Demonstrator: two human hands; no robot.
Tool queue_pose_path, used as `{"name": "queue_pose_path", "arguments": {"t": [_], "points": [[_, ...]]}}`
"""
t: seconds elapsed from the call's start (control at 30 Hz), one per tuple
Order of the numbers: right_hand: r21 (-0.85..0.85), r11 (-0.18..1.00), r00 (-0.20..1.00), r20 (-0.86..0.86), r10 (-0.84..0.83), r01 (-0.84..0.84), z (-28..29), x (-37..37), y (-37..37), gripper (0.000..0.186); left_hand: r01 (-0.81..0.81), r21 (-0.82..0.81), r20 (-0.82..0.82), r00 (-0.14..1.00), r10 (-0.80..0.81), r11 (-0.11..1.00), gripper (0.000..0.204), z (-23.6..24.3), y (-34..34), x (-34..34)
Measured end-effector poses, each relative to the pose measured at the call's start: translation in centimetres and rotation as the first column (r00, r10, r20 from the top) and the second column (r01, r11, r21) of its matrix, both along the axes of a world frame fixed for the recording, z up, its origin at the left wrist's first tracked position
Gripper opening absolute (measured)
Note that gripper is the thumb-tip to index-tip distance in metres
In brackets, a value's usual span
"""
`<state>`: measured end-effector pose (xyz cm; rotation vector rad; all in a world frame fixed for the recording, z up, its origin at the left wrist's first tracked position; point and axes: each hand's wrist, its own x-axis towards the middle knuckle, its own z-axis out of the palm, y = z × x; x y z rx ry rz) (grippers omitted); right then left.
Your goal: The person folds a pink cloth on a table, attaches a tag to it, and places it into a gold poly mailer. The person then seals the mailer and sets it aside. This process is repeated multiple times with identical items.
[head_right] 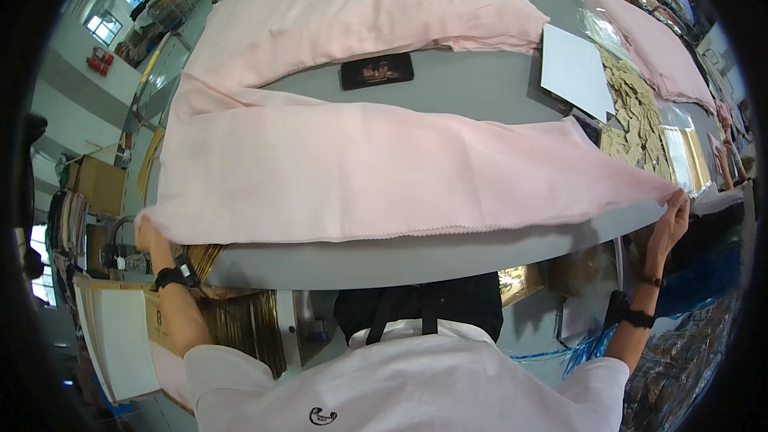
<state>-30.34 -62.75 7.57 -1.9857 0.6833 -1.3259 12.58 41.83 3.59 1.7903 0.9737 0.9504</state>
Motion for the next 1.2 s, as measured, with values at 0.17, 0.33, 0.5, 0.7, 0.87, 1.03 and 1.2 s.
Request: {"name": "queue_pose_path", "arguments": {"t": [0.17,0.33,0.5,0.7,0.87,1.03,1.2], "points": [[-0.127,0.847,0.851,-0.182,0.492,-0.517,4.6,7.3,13.5,0.019,0.534,0.305,0.066,0.814,-0.577,0.789,0.031,2.8,-16.8,-1.3],[0.132,0.384,0.319,-0.351,0.880,-0.914,8.7,16.4,28.3,0.012,0.764,0.610,-0.067,0.311,-0.948,0.208,0.036,6.4,-33.1,-6.9],[0.325,0.092,0.033,-0.185,0.982,-0.941,8.5,23.3,36.1,0.043,0.908,0.418,-0.104,0.066,-0.992,0.017,0.044,8.0,-40.2,-13.2],[0.487,-0.010,-0.046,-0.061,0.997,-0.873,7.8,26.0,38.6,0.062,0.895,0.442,-0.037,-0.053,-0.998,-0.064,0.059,7.0,-42.8,-16.2],[0.379,0.170,0.131,-0.124,0.983,-0.910,6.7,26.0,38.1,0.019,0.950,0.302,-0.035,0.096,-0.995,0.081,0.056,3.9,-42.5,-17.2],[-0.042,0.686,0.646,0.299,0.702,-0.726,11.2,20.5,30.0,0.013,0.870,0.380,-0.303,0.439,-0.846,0.315,0.046,0.2,-36.2,-16.6],[-0.267,0.916,0.741,0.539,0.400,-0.301,17.3,12.5,21.2,0.026,0.782,0.050,-0.009,0.622,-0.783,0.621,0.044,6.6,-23.9,-15.9]]}}
